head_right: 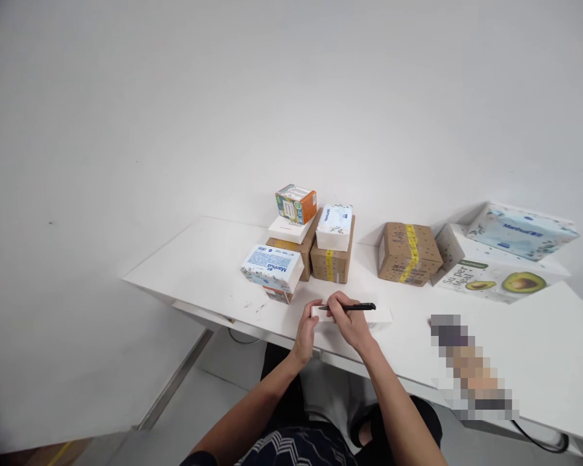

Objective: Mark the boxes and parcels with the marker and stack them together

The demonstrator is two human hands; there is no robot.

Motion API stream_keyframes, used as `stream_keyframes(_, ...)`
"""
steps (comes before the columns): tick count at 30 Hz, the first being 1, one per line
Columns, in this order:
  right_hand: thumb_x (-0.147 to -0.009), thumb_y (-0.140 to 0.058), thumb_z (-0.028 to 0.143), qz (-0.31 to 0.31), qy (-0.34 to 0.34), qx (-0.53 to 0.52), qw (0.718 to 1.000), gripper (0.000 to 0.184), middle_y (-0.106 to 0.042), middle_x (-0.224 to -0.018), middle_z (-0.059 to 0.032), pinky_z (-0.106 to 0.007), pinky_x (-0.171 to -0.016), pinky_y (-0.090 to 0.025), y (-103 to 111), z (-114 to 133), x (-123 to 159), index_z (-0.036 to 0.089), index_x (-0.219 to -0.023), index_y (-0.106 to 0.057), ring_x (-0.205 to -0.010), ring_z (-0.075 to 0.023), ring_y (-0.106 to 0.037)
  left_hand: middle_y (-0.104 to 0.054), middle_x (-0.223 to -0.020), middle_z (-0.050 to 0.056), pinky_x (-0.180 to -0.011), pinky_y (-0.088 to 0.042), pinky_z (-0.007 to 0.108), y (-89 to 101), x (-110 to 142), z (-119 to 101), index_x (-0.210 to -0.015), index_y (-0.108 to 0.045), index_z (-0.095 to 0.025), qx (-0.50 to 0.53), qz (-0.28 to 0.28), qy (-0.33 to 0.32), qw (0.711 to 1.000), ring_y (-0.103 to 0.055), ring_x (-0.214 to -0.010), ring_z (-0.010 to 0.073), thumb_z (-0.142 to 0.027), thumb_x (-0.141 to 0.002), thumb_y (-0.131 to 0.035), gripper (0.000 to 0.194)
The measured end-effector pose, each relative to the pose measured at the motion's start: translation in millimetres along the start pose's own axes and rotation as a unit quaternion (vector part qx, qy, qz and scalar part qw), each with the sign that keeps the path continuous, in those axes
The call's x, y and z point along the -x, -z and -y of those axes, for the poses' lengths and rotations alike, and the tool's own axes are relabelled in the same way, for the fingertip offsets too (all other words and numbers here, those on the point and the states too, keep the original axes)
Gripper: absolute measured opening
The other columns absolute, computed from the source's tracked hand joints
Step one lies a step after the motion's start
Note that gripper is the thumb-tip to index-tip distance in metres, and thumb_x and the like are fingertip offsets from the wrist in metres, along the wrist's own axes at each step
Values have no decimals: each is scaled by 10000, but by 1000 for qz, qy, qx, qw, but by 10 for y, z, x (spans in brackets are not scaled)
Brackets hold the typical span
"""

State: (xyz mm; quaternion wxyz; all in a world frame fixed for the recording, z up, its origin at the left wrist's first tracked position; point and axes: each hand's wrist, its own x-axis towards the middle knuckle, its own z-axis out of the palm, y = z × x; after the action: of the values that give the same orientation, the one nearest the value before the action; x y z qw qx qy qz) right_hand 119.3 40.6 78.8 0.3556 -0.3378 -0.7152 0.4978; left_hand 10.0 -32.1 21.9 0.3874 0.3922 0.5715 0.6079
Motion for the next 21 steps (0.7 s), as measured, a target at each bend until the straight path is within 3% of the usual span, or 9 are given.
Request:
stream_keyframes(9,-934,-390,454,19,26,92,995,405,-508,-567,17,-263,-535,-350,-4,-15,-5,214,-624,-494,-536,-134,-462,-595,-1030,67,-920,-433,386,1,-41,53,-1114,-491,-178,15,0,1,1000,-552,-1001,225,-240,-818,-341,338)
stream_keyframes(21,-927,-426,426,19,27,90,995,406,-497,-535,26,-254,-526,-346,-1,-31,-14,204,-599,-516,-518,-124,-459,-595,-957,73,-860,-458,393,8,-37,-18,-1091,-490,-172,7,6,9,1000,-561,-923,233,-223,-809,-347,320)
